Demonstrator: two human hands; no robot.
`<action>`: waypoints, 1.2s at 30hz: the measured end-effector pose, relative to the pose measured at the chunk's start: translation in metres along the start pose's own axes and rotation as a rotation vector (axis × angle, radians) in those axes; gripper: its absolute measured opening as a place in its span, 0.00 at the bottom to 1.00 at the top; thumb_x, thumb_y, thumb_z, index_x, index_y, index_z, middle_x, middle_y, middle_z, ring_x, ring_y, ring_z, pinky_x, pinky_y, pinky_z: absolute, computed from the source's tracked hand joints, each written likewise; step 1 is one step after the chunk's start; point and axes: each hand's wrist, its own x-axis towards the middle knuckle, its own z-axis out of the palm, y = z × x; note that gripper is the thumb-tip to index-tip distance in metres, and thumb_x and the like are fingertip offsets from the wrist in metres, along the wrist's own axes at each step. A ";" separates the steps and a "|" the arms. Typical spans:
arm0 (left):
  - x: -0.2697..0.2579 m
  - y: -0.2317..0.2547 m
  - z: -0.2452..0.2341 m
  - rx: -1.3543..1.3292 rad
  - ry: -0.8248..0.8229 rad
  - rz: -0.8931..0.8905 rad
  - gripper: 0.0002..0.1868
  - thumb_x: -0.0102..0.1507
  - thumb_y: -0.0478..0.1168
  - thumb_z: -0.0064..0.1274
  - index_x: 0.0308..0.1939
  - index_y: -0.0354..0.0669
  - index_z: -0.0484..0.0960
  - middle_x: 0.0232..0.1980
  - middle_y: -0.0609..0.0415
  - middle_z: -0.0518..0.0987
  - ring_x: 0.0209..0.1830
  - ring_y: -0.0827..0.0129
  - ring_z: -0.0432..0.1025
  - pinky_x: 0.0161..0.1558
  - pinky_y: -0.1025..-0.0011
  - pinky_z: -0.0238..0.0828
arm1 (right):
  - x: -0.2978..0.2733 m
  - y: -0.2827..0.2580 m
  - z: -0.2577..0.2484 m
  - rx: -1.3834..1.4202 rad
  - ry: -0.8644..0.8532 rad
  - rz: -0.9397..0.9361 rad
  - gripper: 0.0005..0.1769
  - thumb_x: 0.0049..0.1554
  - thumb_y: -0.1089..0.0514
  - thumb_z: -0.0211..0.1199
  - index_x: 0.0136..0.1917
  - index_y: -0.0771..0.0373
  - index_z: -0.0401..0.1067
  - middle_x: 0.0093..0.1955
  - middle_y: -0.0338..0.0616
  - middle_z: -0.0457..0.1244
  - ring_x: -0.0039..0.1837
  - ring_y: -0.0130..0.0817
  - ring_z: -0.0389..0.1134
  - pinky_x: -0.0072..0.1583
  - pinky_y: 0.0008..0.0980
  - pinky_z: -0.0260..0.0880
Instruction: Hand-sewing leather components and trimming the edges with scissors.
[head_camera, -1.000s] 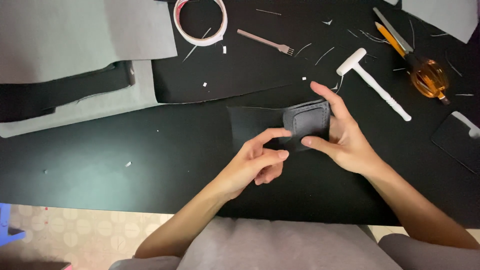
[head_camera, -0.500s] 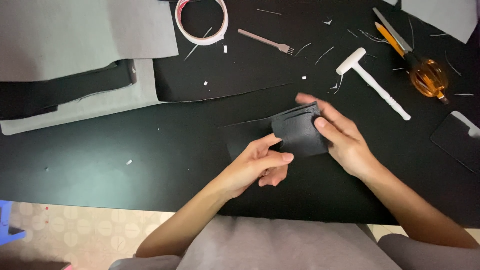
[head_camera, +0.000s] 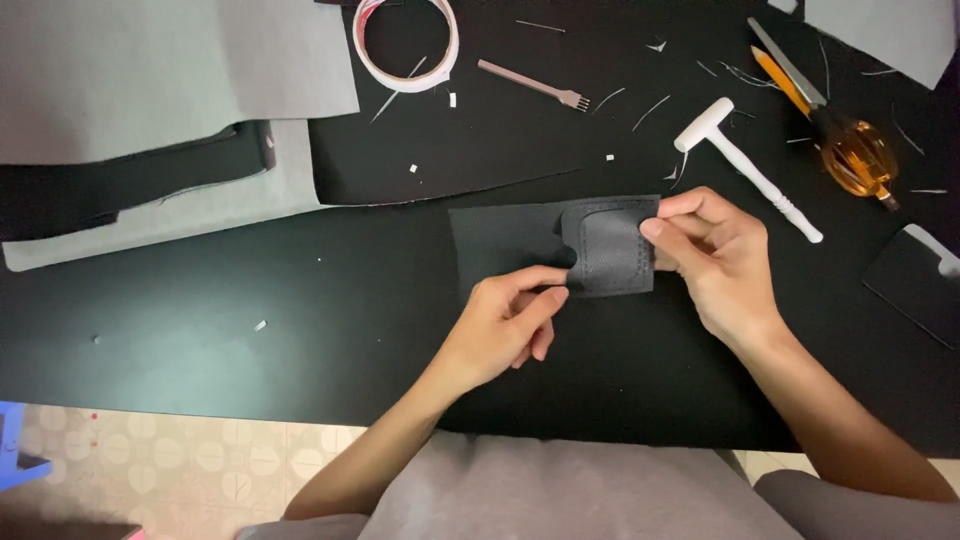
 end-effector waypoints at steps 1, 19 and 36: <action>-0.001 0.004 -0.001 0.041 0.026 0.010 0.16 0.71 0.35 0.46 0.61 0.30 0.77 0.15 0.50 0.75 0.07 0.75 0.64 0.14 0.81 0.62 | 0.001 0.002 -0.001 -0.016 0.018 -0.013 0.06 0.64 0.73 0.60 0.55 0.76 0.70 0.41 0.52 0.68 0.40 0.28 0.67 0.46 0.34 0.77; 0.001 0.004 0.013 1.418 0.263 0.769 0.25 0.66 0.45 0.64 0.63 0.38 0.80 0.72 0.49 0.71 0.75 0.46 0.62 0.72 0.43 0.62 | 0.010 -0.039 -0.023 -0.948 -0.117 -0.802 0.13 0.64 0.62 0.72 0.62 0.65 0.79 0.70 0.51 0.67 0.67 0.51 0.60 0.71 0.48 0.62; 0.004 -0.009 0.011 1.455 0.221 0.773 0.31 0.62 0.45 0.70 0.65 0.37 0.77 0.73 0.49 0.70 0.76 0.46 0.62 0.73 0.43 0.61 | 0.004 -0.029 -0.016 -1.245 -0.151 -0.734 0.30 0.58 0.40 0.69 0.68 0.56 0.75 0.71 0.31 0.64 0.61 0.44 0.58 0.60 0.45 0.57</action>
